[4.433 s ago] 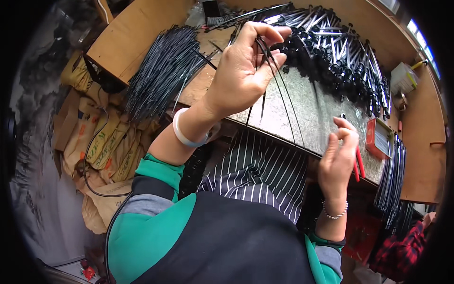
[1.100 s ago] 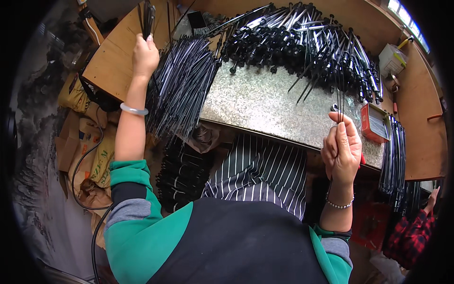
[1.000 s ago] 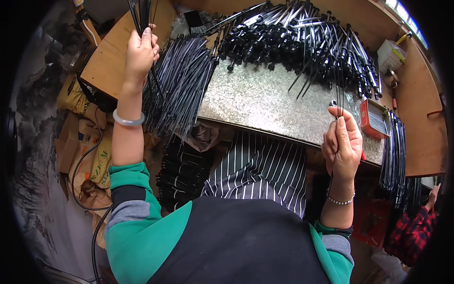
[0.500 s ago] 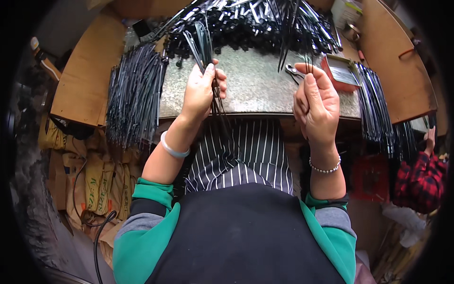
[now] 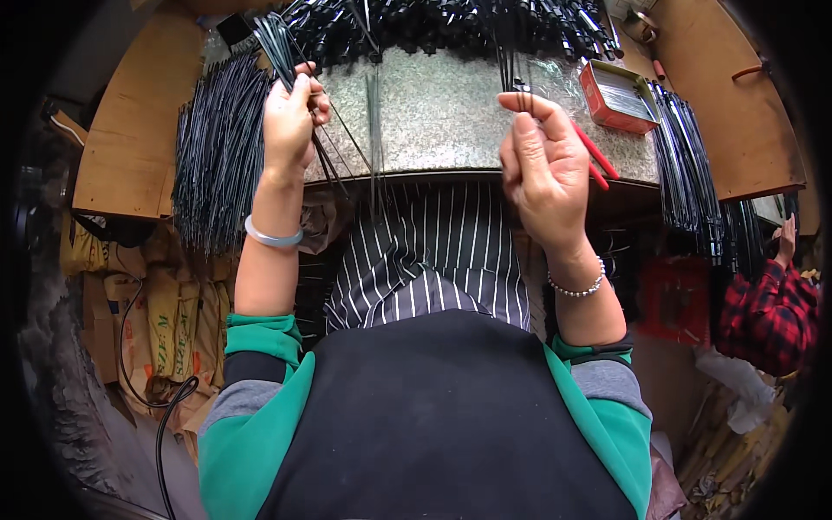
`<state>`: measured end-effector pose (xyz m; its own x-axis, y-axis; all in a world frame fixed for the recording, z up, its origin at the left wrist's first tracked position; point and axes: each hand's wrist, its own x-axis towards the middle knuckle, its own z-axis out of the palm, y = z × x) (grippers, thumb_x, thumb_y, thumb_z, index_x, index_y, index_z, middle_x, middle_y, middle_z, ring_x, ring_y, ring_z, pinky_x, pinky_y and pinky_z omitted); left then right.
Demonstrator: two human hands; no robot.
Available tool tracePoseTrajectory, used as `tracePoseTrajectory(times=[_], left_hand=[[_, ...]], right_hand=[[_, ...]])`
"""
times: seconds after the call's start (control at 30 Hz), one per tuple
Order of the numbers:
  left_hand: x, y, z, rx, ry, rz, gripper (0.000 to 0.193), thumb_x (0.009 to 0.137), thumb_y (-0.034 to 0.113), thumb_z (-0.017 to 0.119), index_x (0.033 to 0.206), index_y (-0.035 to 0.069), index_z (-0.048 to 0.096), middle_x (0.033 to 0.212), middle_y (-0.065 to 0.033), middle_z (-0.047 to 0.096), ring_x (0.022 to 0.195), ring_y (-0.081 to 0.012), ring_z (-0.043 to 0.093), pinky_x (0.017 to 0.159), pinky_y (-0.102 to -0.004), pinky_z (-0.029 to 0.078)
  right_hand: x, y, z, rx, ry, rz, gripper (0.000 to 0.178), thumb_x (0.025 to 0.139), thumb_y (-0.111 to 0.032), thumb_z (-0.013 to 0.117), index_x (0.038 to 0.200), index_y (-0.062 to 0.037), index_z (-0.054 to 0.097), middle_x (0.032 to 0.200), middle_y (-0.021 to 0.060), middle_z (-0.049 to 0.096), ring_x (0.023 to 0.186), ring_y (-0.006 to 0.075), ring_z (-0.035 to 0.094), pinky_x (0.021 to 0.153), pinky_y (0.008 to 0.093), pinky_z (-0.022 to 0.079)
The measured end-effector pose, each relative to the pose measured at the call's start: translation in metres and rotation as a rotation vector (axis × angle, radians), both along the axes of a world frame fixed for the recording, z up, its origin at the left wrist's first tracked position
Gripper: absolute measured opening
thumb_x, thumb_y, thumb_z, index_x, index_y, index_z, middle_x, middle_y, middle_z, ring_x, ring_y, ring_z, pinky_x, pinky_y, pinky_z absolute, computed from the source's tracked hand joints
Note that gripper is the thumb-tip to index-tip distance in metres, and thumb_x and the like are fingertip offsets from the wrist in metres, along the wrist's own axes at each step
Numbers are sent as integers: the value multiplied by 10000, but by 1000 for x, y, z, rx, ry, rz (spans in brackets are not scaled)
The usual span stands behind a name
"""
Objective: Assembling wiring harnesses by bundling wires and inserting them into connectors using pliers and wire cutters.
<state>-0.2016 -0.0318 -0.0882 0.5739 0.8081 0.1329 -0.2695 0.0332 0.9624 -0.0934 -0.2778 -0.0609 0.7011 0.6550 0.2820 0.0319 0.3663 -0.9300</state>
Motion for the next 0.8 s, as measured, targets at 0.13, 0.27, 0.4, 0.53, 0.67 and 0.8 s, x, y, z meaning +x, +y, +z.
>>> tracePoseTrajectory(times=[0.13, 0.27, 0.4, 0.53, 0.67, 0.8], left_hand=[[-8, -1, 31, 25, -123, -84, 228, 946, 151, 405, 1091, -7, 480, 846, -83, 572, 623, -122, 576, 469, -205, 424], [-11, -10, 58, 12, -244, -208, 272, 947, 166, 402, 1140, -14, 467, 879, -93, 591, 690, -144, 609, 482, -203, 449], [-4, -30, 59, 14, -253, -339, 306, 951, 182, 397, 1177, -17, 443, 908, -109, 597, 727, -171, 625, 498, -209, 490], [-6, -32, 42, -110, -255, -414, 353, 960, 234, 373, 1214, -7, 413, 930, -115, 585, 748, -185, 621, 543, -240, 514], [-7, -31, 29, -233, -231, -415, 379, 967, 265, 344, 1228, -4, 400, 980, -122, 568, 850, -193, 607, 658, -293, 526], [-17, -6, 6, -110, -62, 35, 357, 964, 254, 383, 1167, -19, 493, 868, -26, 520, 697, -93, 478, 657, -218, 454]], right_hand=[[-9, 21, -18, 2, -137, 4, 236, 958, -141, 380, 1115, 27, 429, 841, 119, 599, 676, 125, 578, 619, 231, 484], [-14, 54, -32, -12, -248, 10, 215, 962, -139, 362, 1087, 24, 423, 984, 188, 613, 869, 199, 624, 783, 299, 506], [-27, 62, -25, -13, 65, 230, 222, 967, -153, 348, 1110, 4, 414, 851, 129, 617, 666, 135, 612, 615, 225, 508], [-30, 58, -4, 0, 272, 439, 238, 971, -171, 344, 1121, 0, 414, 587, 12, 442, 367, 46, 307, 329, 164, 255], [-18, 45, 7, 56, 321, 404, 240, 971, -164, 345, 1106, 14, 431, 528, -35, 315, 366, 33, 242, 331, 163, 223], [-12, 34, 16, 98, 184, 332, 255, 968, -163, 360, 1079, 44, 459, 516, -45, 318, 367, 22, 240, 331, 161, 215]])
